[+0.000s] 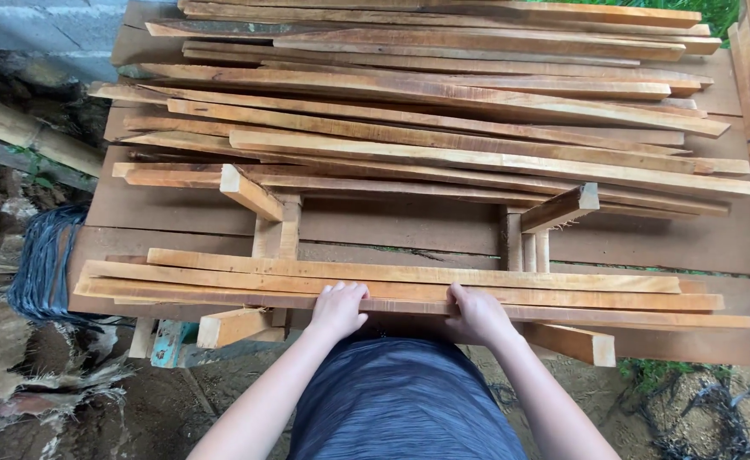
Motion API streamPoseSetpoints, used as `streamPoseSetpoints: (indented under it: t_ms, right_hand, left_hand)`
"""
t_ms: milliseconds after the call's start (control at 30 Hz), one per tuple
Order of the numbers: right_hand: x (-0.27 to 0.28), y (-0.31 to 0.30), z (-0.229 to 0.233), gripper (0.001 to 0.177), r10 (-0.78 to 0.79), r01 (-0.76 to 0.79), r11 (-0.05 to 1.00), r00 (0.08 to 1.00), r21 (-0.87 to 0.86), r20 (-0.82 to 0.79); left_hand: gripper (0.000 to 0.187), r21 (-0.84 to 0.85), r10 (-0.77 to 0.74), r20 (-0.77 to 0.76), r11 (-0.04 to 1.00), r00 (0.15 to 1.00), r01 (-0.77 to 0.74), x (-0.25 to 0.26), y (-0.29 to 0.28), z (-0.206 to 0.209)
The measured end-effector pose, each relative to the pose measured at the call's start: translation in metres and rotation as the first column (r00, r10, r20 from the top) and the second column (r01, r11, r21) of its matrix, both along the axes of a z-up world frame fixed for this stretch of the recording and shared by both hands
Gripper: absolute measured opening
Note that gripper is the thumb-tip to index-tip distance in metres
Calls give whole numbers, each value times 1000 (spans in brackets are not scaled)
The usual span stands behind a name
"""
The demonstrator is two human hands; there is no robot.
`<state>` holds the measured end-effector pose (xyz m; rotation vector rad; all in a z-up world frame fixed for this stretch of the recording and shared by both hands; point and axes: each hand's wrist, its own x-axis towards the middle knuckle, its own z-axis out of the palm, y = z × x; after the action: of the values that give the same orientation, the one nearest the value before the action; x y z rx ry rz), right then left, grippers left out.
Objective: Organizing and stacking long thin wooden strips on a wooden workbench.
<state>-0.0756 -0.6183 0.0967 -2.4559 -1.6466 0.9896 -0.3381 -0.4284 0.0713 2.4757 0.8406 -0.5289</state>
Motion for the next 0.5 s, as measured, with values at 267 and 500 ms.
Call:
streamPoseSetpoints:
  t_ms: [267, 500]
  right_hand:
    - [-19, -6, 14, 39, 12, -35, 967, 995, 254, 95]
    - [-34, -12, -20, 51, -8, -80, 943, 965, 324, 263]
  left_hand:
    - [48, 12, 20, 129, 1000, 991, -22, -4, -1, 24]
    - [50, 176, -32, 183, 984, 983, -1, -16, -13, 3]
